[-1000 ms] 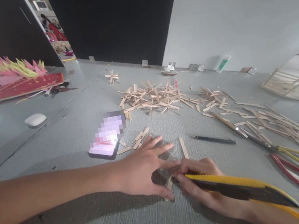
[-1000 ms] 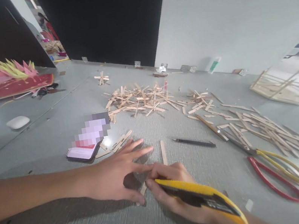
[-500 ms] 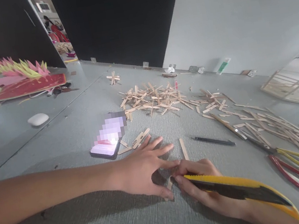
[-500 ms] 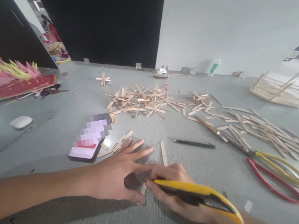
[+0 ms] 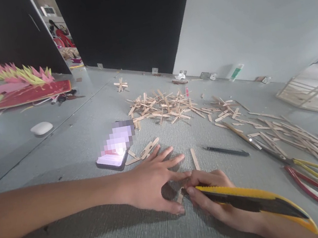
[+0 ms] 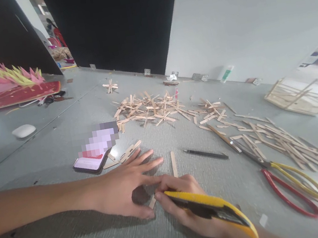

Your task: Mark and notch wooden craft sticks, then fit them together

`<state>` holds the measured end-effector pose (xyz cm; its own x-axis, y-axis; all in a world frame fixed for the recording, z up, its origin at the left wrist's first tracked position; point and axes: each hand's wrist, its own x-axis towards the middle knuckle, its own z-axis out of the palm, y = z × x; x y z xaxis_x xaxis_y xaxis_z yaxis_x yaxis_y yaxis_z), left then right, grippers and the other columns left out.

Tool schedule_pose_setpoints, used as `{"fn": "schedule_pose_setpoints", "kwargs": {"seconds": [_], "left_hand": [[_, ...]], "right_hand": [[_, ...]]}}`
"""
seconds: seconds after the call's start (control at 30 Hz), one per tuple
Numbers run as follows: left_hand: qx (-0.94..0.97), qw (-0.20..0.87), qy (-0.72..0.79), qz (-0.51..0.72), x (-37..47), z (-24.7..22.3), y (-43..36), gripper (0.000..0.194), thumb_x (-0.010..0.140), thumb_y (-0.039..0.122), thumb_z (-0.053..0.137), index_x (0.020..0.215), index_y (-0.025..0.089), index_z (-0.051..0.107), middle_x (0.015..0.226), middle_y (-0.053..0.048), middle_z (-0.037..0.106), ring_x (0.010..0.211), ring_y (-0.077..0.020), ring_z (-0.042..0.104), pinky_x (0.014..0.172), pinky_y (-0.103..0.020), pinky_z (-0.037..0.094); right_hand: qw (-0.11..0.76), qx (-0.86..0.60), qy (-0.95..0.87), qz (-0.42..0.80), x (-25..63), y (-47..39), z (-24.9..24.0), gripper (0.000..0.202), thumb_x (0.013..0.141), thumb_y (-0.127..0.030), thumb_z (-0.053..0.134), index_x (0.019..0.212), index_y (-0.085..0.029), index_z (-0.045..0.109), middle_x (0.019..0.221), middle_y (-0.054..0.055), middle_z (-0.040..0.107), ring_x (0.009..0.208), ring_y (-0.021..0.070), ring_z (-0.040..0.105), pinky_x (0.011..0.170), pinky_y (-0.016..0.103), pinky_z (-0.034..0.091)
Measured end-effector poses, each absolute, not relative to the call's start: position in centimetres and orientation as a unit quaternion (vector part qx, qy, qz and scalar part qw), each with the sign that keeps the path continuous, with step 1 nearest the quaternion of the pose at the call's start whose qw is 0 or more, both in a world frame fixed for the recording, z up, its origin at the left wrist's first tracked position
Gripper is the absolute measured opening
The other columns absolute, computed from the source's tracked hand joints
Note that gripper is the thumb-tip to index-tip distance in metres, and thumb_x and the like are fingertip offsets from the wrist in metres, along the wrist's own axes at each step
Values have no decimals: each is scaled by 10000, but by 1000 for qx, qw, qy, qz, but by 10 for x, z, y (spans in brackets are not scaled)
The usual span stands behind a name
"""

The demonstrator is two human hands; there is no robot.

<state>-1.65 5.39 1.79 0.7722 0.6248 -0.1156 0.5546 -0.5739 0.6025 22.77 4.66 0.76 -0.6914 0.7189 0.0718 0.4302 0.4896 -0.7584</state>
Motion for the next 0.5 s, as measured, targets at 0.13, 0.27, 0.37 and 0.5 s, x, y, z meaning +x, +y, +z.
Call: {"fn": "schedule_pose_setpoints", "kwargs": {"seconds": [0.13, 0.27, 0.37, 0.5], "left_hand": [[885, 321, 334, 48, -16, 18, 54, 794, 896, 630, 686, 1582, 355, 398, 1731, -55, 80, 1580, -378, -70, 1228, -679, -60], [885, 319, 336, 48, -15, 20, 54, 798, 891, 638, 688, 1582, 370, 393, 1730, -59, 90, 1579, -387, -68, 1222, -693, -51], [884, 320, 336, 45, -15, 23, 54, 797, 898, 646, 677, 1588, 392, 372, 1730, -71, 94, 1577, -397, -60, 1213, -708, -35], [887, 323, 328, 34, -14, 24, 55, 786, 906, 655, 661, 1590, 431, 343, 1732, -72, 76, 1571, -403, -85, 1196, -728, -38]], "right_hand": [[195, -337, -842, 375, 228, 46, 9, 328, 1046, -404, 481, 787, -222, 566, 610, -56, 537, 534, 108, 487, 583, 277, 388], [197, -324, -844, 378, 228, 46, 9, 276, 1037, -378, 496, 833, -223, 600, 651, -50, 558, 556, 110, 507, 586, 275, 395], [199, -323, -844, 379, 229, 46, 9, 273, 1038, -366, 493, 823, -228, 591, 616, -67, 507, 524, 106, 451, 559, 275, 369], [198, -322, -845, 378, 228, 46, 8, 304, 1042, -363, 489, 770, -235, 530, 603, -71, 469, 512, 108, 402, 542, 284, 340]]}}
